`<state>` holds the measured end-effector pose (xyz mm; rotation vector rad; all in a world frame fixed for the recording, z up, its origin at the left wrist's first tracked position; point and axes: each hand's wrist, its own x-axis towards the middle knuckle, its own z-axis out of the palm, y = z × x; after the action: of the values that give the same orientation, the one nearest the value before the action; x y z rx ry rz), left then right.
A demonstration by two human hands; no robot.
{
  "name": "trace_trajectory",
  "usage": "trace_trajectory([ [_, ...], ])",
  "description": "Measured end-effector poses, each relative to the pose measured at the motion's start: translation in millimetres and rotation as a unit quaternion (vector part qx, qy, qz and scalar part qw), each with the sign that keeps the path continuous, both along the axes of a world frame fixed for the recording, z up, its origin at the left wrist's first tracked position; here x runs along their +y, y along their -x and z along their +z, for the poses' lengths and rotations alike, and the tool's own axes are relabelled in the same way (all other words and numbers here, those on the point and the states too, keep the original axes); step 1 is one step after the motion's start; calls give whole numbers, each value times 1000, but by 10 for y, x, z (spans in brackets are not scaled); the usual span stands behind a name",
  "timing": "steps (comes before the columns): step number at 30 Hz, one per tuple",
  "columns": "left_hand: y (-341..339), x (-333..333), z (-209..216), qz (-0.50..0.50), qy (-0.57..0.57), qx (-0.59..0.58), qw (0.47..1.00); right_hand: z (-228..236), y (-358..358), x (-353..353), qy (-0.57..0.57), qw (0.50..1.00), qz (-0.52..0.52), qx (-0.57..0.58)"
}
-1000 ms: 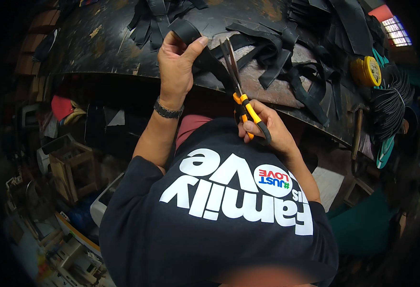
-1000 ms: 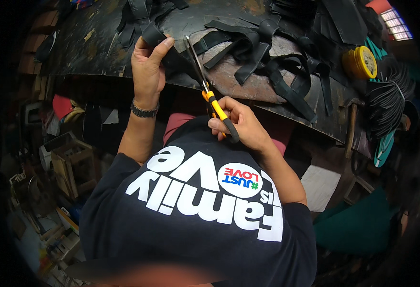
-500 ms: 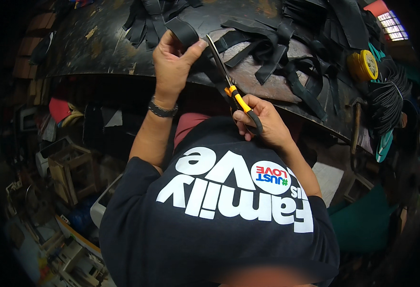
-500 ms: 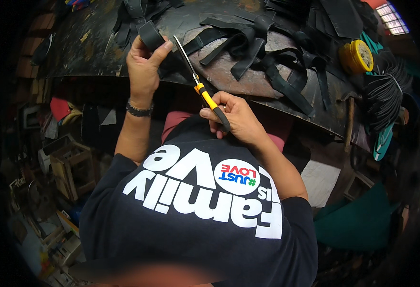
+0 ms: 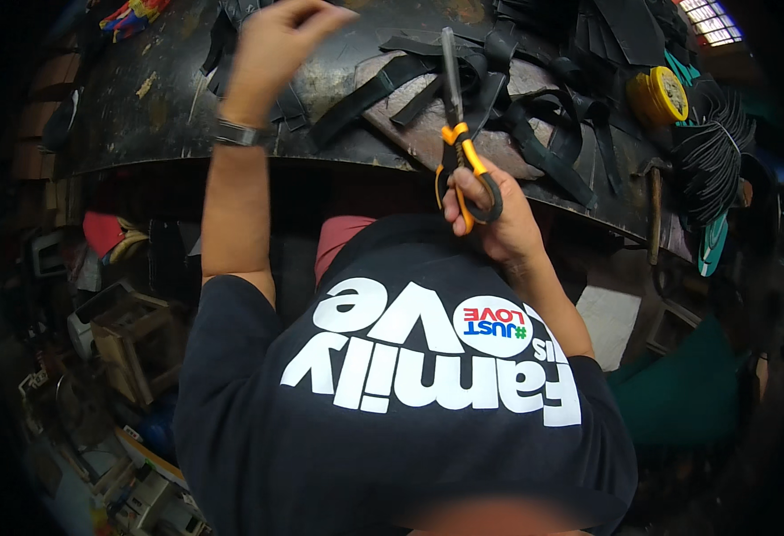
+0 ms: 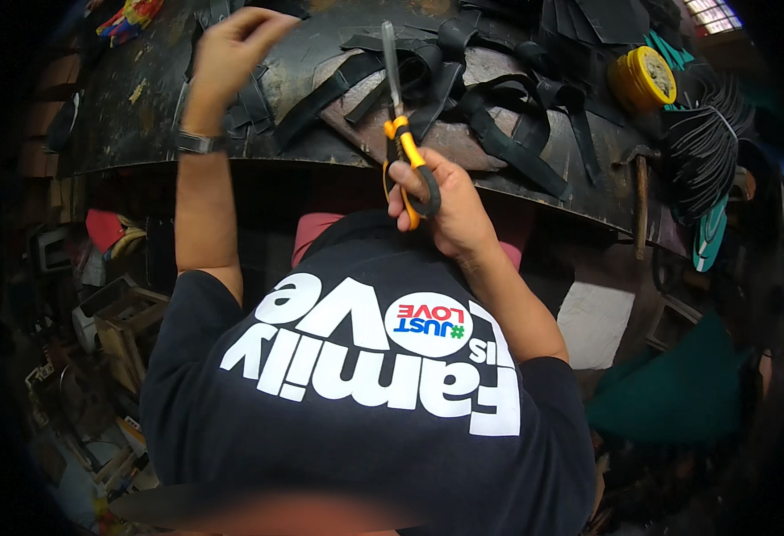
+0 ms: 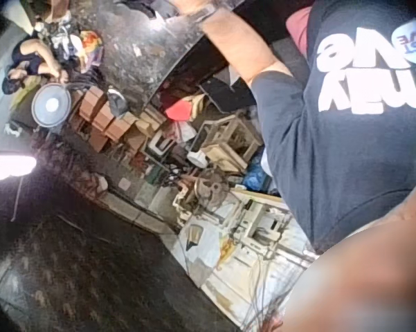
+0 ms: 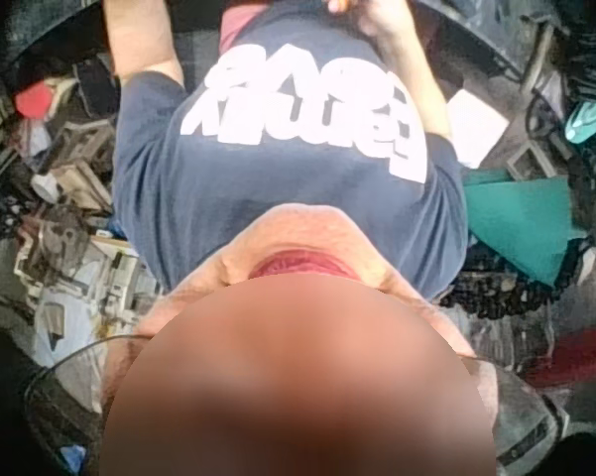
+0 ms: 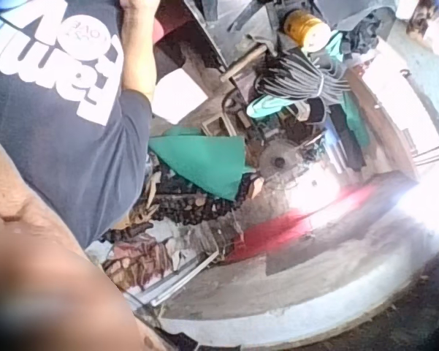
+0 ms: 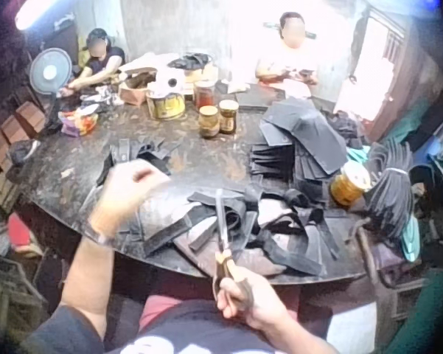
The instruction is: The person uses shears to cut a black rubber strap into multiple small pieces on a workbench. They then reach under the table to retrieve a pouch, open it, and take out a pen. The person marks a piece of the cut rubber with the pen.
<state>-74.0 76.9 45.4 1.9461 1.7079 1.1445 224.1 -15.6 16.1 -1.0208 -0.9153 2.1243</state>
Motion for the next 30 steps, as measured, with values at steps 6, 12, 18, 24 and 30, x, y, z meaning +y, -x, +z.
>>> trace_trajectory([
  [6, -990, 33, -398, -27, 122, -81, 989, 10, -94, 97, -11, 997, -73, 12],
  [12, -1119, 241, -474, 23, 170, 75, 982, -81, -135, 79, 24, 997, -67, 13],
  [18, -1196, 305, -567, -11, 10, -113, 994, -95, -136, 104, 25, 998, -59, 23],
  [24, -1065, 63, -365, -167, -11, -649, 743, -20, -197, 84, -42, 991, -116, 48],
  [30, -1175, -508, -464, -108, 177, -786, 582, 43, -14, 209, -97, 979, -170, 59],
])
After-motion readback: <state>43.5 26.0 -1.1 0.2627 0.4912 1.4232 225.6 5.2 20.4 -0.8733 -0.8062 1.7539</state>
